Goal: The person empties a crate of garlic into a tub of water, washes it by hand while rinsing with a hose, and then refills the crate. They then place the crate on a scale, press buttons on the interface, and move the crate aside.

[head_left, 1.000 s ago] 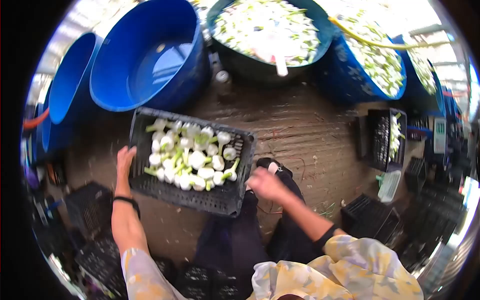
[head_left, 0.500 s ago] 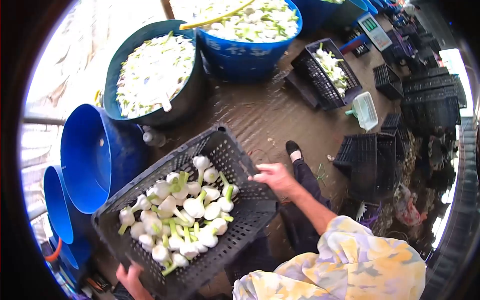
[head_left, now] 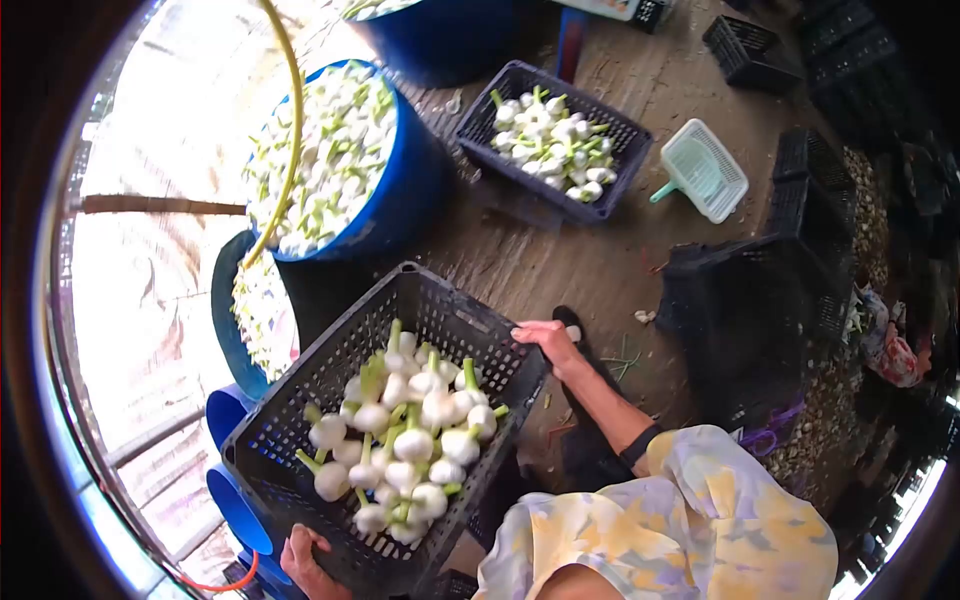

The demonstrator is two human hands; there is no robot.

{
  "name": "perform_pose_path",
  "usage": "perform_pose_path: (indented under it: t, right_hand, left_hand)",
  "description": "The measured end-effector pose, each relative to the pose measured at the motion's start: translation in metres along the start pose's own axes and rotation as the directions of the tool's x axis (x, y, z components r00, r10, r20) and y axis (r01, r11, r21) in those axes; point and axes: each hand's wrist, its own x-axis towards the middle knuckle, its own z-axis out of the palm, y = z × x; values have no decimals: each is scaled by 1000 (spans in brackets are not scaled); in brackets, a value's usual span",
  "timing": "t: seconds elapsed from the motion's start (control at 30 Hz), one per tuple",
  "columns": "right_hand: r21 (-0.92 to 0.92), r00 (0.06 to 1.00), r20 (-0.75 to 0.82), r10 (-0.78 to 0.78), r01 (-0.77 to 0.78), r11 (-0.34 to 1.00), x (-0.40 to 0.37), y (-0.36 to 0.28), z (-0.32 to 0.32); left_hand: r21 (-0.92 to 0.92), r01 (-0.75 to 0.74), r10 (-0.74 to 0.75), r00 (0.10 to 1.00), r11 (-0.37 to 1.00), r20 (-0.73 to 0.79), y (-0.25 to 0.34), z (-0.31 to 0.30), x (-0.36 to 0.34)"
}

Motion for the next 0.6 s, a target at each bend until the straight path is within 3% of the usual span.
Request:
perform_pose_path:
  t: [0.03,0.07,0.13,0.17,0.23,0.3,0.33,0.4,0.5,0.6]
  right_hand:
    - [87,999,12,45,-46,995,10,-3,-15]
    - [106,998,-42,56,-51,993,16,-15,-21]
    - [134,983,-156,96,-75,988,17,-53,-27]
    - [25,975,-188,-118,124,992,26,-68,-37]
    - [120,987,-151,-52,70,990,49,-110,-61]
    - [73,976,-193,-98,113,991,74,-125,-85]
    - [46,971,-194,-140,152,987,80,-139,-95]
    - [-51,956,-176,-236,230,972,103,-167,-117]
    - [-3,965,-174,-195,197,980,121,-188,-144]
    - [204,989,-131,-72,98,974,148,-216,-181]
  left_hand:
    - [-63,-45,48,998,997,35,12,18,-4]
    - [80,-99,91,991,992,96,27,27,7]
    - [72,-72,68,995,995,68,49,55,23]
    - [73,-26,24,999,997,39,53,70,27]
    - [68,-48,45,998,997,54,56,110,33]
    - [-26,-96,99,978,995,183,57,140,42]
    - [-98,0,22,975,995,219,59,153,45]
    - [-122,47,-16,969,991,246,74,186,51]
    - [-112,87,-51,955,990,291,98,233,52]
    - [-58,89,-66,942,994,329,135,285,51]
